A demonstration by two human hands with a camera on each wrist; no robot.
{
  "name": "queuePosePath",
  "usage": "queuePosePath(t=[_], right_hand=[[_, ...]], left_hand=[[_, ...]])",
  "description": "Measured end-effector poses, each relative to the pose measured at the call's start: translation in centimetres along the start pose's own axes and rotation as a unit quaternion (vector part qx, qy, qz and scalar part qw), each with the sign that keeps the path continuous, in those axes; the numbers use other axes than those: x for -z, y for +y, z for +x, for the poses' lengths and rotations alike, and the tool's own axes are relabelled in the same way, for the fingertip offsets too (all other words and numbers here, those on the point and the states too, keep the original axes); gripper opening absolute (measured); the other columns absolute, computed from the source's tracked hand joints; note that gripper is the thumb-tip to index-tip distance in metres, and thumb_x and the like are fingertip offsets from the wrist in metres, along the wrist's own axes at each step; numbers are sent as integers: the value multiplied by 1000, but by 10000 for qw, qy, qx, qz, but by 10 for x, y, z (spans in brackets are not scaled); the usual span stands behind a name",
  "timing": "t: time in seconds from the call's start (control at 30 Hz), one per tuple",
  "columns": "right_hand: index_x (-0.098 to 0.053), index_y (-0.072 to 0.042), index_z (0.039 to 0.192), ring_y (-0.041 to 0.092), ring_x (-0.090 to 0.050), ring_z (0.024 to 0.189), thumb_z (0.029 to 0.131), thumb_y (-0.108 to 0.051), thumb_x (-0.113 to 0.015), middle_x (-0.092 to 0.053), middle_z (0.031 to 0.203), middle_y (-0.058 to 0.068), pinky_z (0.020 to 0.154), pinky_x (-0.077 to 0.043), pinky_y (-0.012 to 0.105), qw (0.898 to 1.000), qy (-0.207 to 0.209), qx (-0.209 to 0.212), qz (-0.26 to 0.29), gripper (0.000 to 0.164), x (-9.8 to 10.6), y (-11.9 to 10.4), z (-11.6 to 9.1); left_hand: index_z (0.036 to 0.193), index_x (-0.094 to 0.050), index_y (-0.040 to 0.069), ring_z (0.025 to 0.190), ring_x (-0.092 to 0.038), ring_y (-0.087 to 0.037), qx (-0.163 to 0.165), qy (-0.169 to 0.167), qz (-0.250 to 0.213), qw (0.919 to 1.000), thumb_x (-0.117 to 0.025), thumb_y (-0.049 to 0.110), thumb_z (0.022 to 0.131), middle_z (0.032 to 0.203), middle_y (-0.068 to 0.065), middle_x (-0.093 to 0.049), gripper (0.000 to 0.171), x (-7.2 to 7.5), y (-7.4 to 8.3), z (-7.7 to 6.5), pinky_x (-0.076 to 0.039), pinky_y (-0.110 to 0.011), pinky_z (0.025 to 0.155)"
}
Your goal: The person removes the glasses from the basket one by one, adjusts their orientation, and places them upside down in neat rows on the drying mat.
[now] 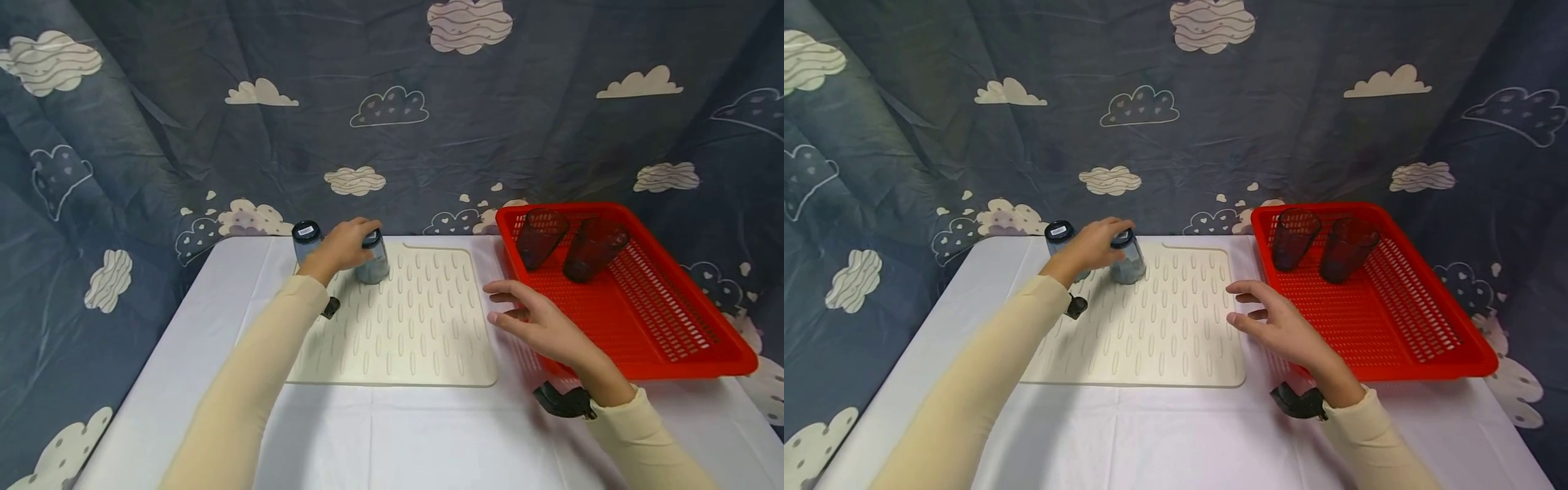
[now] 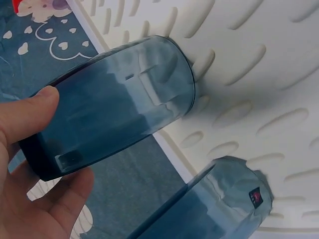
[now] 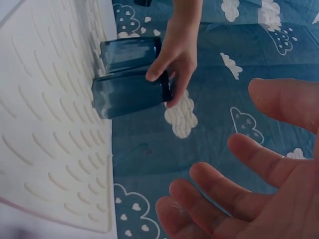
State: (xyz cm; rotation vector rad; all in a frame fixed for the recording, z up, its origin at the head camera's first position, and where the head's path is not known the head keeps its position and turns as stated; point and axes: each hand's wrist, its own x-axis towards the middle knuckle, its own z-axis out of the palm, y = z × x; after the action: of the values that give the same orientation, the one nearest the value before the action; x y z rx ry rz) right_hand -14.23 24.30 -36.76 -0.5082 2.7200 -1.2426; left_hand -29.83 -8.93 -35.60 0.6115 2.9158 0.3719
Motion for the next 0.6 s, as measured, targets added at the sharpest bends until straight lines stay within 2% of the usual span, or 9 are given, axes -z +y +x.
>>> queuePosePath(t=[0.1,0.6], right_hand=[[-51,-7,138,35,-61,120,94,-26,-68,-54,141,16,91,-53,22,9999,-43,40,117,52,-2,1,0],[-51,-7,137,35,-61,120,94,-24,-68,-55,140,16,93,-52,22,10000,11,34,65,50,2,5,-4]], left_hand=[[154,-37,22,141,-43,-36,0,18,-84,10000,-67,21,95,158,-9,-37,66,-2,-1,3,-42,-49,114],[155,-34,25,148,-33,-37,229,-253,-318,9989,-66,21,95,162,-8,-32,69,1,0,9,-38,-52,116]])
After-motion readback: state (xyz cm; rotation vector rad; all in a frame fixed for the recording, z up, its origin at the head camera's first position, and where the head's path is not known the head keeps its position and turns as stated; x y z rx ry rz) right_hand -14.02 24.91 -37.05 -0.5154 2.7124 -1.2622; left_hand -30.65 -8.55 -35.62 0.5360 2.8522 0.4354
